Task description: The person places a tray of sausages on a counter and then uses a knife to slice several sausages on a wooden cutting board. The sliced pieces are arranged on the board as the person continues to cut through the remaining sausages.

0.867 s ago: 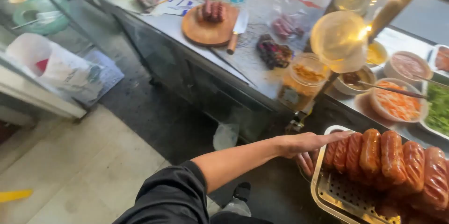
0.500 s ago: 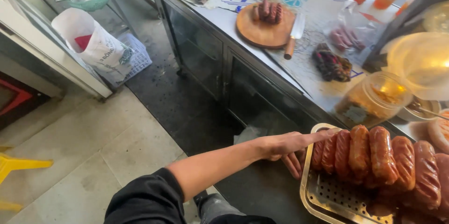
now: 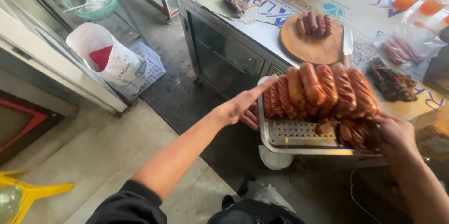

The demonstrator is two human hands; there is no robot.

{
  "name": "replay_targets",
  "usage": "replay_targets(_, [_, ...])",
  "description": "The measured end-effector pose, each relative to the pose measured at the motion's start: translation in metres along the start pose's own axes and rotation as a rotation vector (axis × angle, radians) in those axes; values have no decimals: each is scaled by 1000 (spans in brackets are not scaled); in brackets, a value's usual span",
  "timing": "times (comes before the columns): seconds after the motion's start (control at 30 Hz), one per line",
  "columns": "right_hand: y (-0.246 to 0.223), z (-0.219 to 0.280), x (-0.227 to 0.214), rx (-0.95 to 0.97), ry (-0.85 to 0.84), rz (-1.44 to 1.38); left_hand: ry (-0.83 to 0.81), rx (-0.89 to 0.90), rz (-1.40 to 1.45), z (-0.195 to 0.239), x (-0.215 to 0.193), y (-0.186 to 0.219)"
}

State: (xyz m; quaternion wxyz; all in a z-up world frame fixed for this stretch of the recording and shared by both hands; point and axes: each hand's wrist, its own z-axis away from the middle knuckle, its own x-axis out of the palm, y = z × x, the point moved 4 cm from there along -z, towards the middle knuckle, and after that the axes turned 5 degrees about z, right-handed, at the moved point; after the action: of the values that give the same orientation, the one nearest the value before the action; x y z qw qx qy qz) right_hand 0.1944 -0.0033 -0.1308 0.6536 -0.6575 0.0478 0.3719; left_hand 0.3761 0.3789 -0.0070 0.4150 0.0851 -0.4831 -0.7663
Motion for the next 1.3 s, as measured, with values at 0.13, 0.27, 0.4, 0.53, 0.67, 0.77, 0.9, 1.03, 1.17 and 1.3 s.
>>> replay_targets(0.13, [-39, -60, 104, 6, -55, -179, 139, 12, -21, -9, -58, 53])
replay_targets(0.27, [-81, -111, 206, -1, -147, -249, 225, 29, -49, -65, -123, 81])
replay_targets(0.4, [-134, -137, 285, 2, -134, -79, 295, -1, -92, -139, -186, 104])
replay_targets(0.53, [-178, -147, 331, 35, -99, 122, 332, -57, -130, -199, -230, 130])
replay_targets(0.67, [-224, -146, 358, 91, -16, -90, 318, -91, -179, -259, -268, 162])
replay_targets(0.77, [-217, -169, 385, 149, 0, -105, 299, -119, -247, -300, -294, 179])
replay_targets(0.9, [-231, -175, 406, 166, 64, -66, 243, -162, -299, -323, -309, 207])
replay_targets(1.03, [-239, -183, 417, 187, 80, 28, 180, -208, -313, -350, -319, 226])
replay_targets(1.17, [-255, -196, 428, 138, 119, 79, 143, -227, -321, -358, -317, 251])
replay_targets(1.3, [-194, -279, 456, 160, 87, 173, 149, -232, -309, -373, -319, 260])
